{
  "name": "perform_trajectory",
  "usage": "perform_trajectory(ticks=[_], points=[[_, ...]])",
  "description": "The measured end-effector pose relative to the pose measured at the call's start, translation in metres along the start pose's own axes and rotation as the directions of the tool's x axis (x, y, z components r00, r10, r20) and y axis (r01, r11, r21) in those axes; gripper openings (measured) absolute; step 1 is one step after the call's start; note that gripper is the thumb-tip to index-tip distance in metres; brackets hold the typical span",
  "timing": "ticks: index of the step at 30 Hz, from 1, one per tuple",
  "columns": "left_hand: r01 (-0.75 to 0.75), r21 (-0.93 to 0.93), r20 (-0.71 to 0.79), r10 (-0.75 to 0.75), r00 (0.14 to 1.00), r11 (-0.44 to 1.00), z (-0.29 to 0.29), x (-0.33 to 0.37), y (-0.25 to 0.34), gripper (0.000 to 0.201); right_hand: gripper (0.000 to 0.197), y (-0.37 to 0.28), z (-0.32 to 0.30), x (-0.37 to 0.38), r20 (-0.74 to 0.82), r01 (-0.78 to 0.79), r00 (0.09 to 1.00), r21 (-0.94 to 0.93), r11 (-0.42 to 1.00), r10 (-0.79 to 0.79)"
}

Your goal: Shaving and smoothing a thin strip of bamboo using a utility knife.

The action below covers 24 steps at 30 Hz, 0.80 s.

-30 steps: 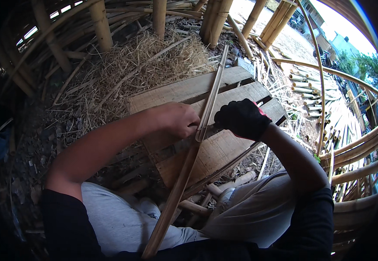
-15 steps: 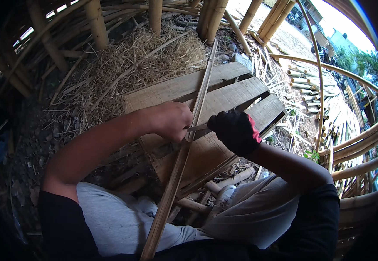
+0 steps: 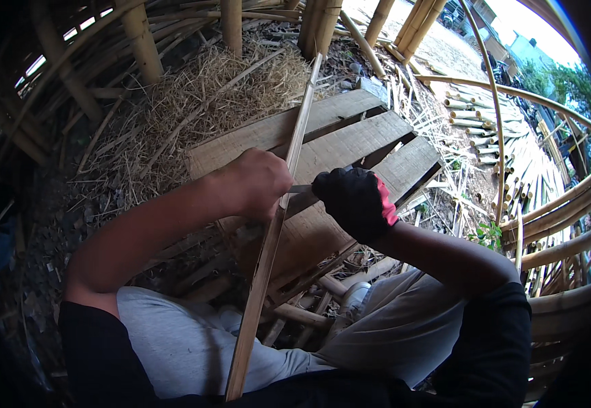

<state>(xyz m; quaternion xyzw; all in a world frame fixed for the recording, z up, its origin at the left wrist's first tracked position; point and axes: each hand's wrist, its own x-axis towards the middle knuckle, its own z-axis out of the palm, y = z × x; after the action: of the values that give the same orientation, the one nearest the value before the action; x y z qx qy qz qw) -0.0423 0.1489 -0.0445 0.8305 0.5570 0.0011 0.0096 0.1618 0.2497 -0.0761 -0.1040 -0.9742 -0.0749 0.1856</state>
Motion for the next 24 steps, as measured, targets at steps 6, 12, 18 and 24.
perform_trajectory(ticks=[6,12,18,24], points=[[0.347,-0.343,0.035,-0.357,0.933,0.873,0.011,-0.009,-0.009,0.033,0.009,0.009,-0.004,0.004,0.111,-0.018,0.994,0.021,1.0,0.016],[0.834,-0.463,0.781,-0.306,0.544,0.3,-0.023,-0.034,0.011,0.066,0.019,0.014,-0.021,0.009,0.366,-0.157,0.925,0.119,0.98,0.104],[0.614,-0.459,0.599,-0.287,0.747,0.642,-0.02,-0.045,0.042,0.057,0.023,0.027,-0.028,0.01,0.532,-0.27,0.83,0.123,0.955,0.166],[0.556,-0.476,0.51,-0.302,0.805,0.681,-0.008,-0.049,0.049,0.045,0.024,0.038,-0.029,0.015,0.435,-0.351,0.866,0.175,0.92,0.247]])
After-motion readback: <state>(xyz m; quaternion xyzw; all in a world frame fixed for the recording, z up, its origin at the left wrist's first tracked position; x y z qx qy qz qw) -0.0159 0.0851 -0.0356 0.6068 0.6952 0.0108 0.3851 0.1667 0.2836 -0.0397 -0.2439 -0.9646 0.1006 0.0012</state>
